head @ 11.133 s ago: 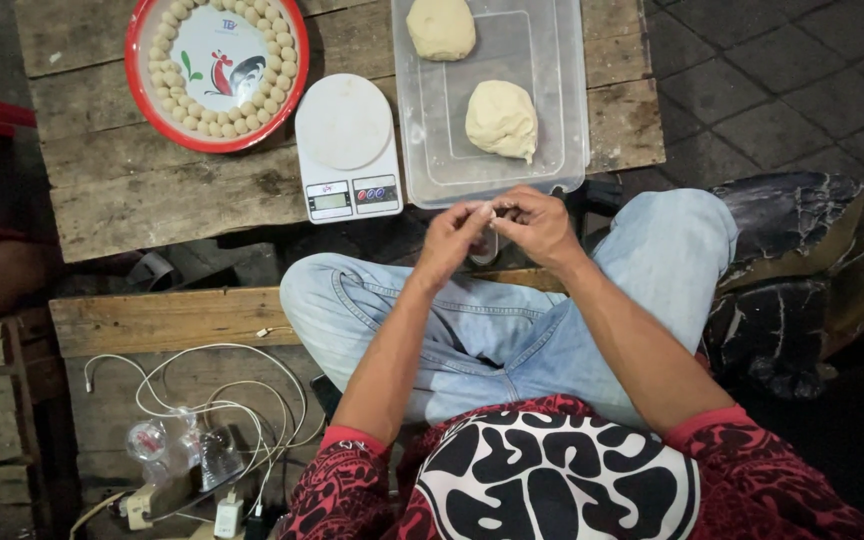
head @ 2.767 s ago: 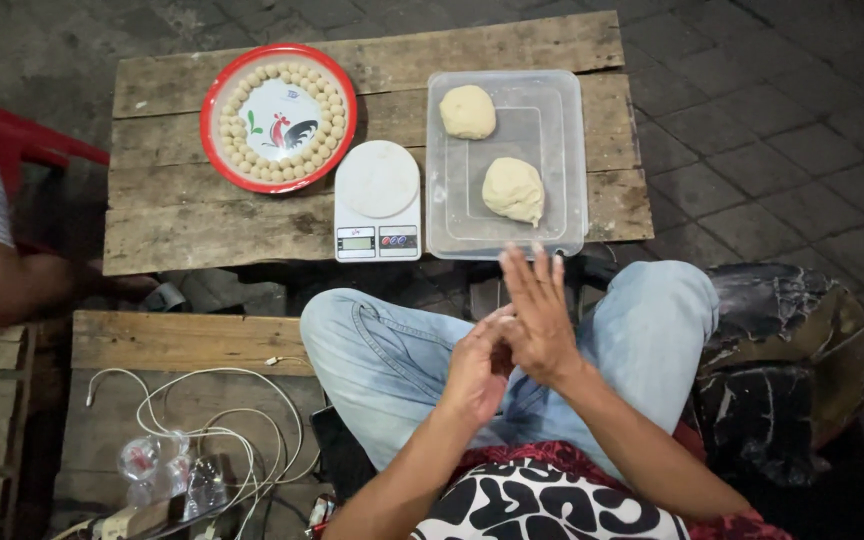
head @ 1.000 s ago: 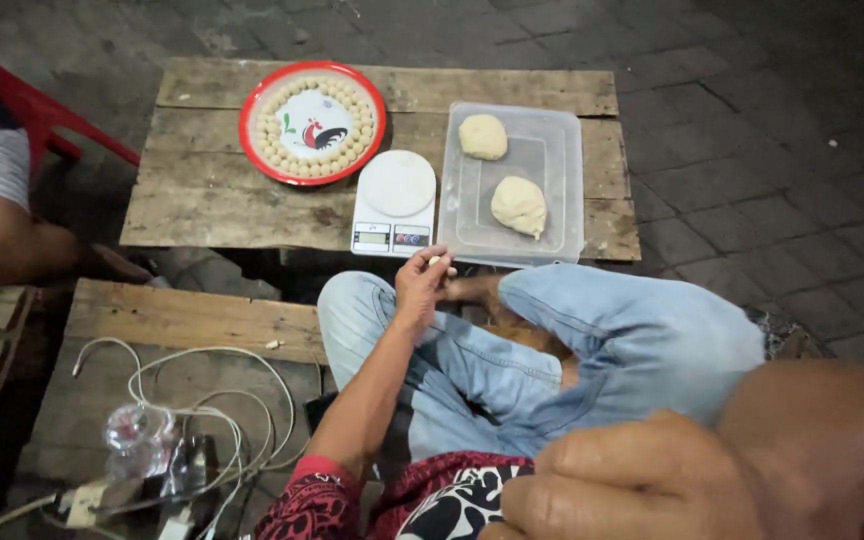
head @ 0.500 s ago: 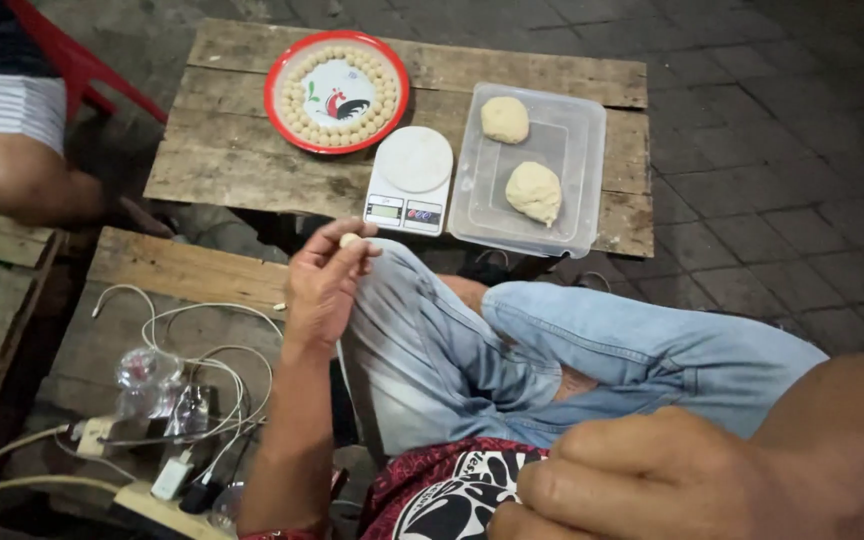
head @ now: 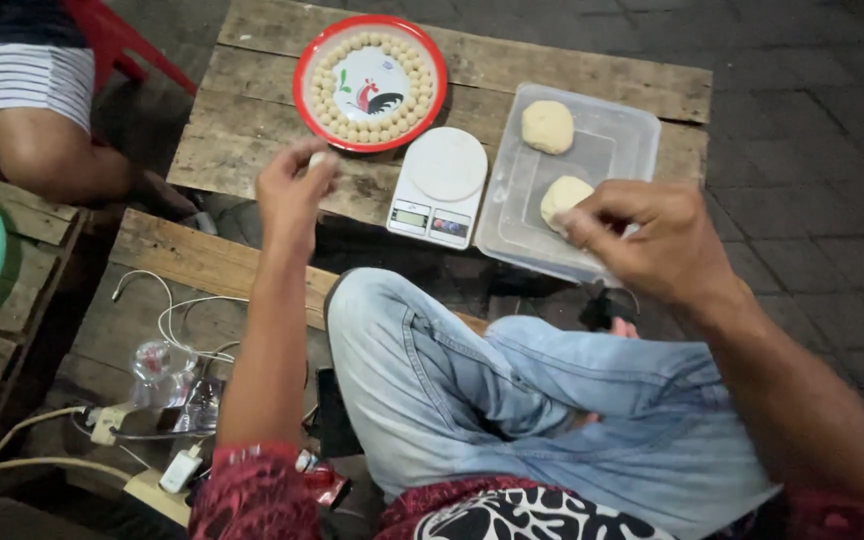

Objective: The person takes portions of dough from a larger piece, weighs them on a digital scale, and rolls them by hand into small spheres, placing them on a tray.

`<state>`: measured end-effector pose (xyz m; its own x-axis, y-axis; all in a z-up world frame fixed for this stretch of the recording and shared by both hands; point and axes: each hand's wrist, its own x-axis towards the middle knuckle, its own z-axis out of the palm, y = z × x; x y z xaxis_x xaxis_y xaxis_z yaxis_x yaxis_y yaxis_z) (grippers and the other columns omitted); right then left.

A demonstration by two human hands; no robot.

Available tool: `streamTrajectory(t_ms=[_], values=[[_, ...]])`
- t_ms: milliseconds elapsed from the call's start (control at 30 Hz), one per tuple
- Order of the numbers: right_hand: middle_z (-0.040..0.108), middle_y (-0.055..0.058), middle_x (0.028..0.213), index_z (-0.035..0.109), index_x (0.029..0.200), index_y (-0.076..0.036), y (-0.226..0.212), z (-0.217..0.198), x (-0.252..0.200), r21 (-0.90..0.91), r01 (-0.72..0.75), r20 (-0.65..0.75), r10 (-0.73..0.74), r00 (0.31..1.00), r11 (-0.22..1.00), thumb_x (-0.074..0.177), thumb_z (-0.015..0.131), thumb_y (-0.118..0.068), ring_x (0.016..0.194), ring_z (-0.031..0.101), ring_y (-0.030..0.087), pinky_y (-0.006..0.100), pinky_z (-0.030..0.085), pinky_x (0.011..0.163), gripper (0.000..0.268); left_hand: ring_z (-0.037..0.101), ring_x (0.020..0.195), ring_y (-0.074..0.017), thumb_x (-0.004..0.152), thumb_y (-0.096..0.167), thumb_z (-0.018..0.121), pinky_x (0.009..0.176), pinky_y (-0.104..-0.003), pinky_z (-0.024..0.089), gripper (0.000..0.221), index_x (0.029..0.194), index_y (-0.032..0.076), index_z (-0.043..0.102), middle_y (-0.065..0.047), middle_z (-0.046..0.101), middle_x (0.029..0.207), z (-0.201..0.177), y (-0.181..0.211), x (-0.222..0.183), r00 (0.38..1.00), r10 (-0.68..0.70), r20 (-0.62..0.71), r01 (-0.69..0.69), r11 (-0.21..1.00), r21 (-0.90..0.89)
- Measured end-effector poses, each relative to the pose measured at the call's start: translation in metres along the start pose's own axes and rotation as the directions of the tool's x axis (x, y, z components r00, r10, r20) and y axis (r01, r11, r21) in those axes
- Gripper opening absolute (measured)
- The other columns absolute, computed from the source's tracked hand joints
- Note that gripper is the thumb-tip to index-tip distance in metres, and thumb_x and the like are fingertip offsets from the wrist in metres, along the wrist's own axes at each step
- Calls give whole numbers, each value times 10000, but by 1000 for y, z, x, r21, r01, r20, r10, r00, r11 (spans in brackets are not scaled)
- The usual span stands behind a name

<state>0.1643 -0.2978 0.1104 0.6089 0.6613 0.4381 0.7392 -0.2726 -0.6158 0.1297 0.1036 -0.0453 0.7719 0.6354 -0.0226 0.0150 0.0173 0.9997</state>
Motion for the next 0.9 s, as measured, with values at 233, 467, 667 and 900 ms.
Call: streamTrajectory(t_ms=[233, 467, 667, 900], values=[[761, 0, 838, 800, 938, -123, 162, 53, -36, -66, -629, -143, 616, 775, 775, 1058, 666, -344, 821, 678, 105, 303, 476, 720, 285, 729, 936, -151, 869, 188, 763, 769, -321, 613, 200, 1058, 123, 769, -31, 719, 1076, 44, -37, 161, 987, 142, -80, -92, 892, 443], [766, 84, 903, 778, 1027, -10, 206, 72, -37, 126, -631, -162, 643, 748, 766, 1043, 706, -235, 828, 709, 145, 268, 551, 729, 237, 680, 791, -255, 792, -40, 699, 749, -386, 544, 262, 1016, 96, 692, -87, 673, 943, 51, -145, 292, 790, 582, 195, -544, 517, 661], [759, 56, 860, 786, 972, -34, 218, 79, -34, 82, -565, -183, 570, 801, 821, 1024, 724, -196, 799, 704, 130, 265, 540, 713, 181, 633, 890, -219, 825, -52, 717, 647, -355, 523, 222, 1022, 49, 725, -62, 624, 1033, 69, -152, 304, 796, 523, 305, -514, 315, 798], [733, 44, 803, 783, 976, -50, 217, 75, -31, 62, -612, -182, 612, 770, 788, 1027, 735, -225, 748, 665, 120, 275, 492, 664, 188, 525, 897, -343, 858, 66, 785, 712, -490, 494, 117, 930, 42, 695, -112, 512, 1022, 57, -170, 311, 815, 474, 334, -397, 37, 917]])
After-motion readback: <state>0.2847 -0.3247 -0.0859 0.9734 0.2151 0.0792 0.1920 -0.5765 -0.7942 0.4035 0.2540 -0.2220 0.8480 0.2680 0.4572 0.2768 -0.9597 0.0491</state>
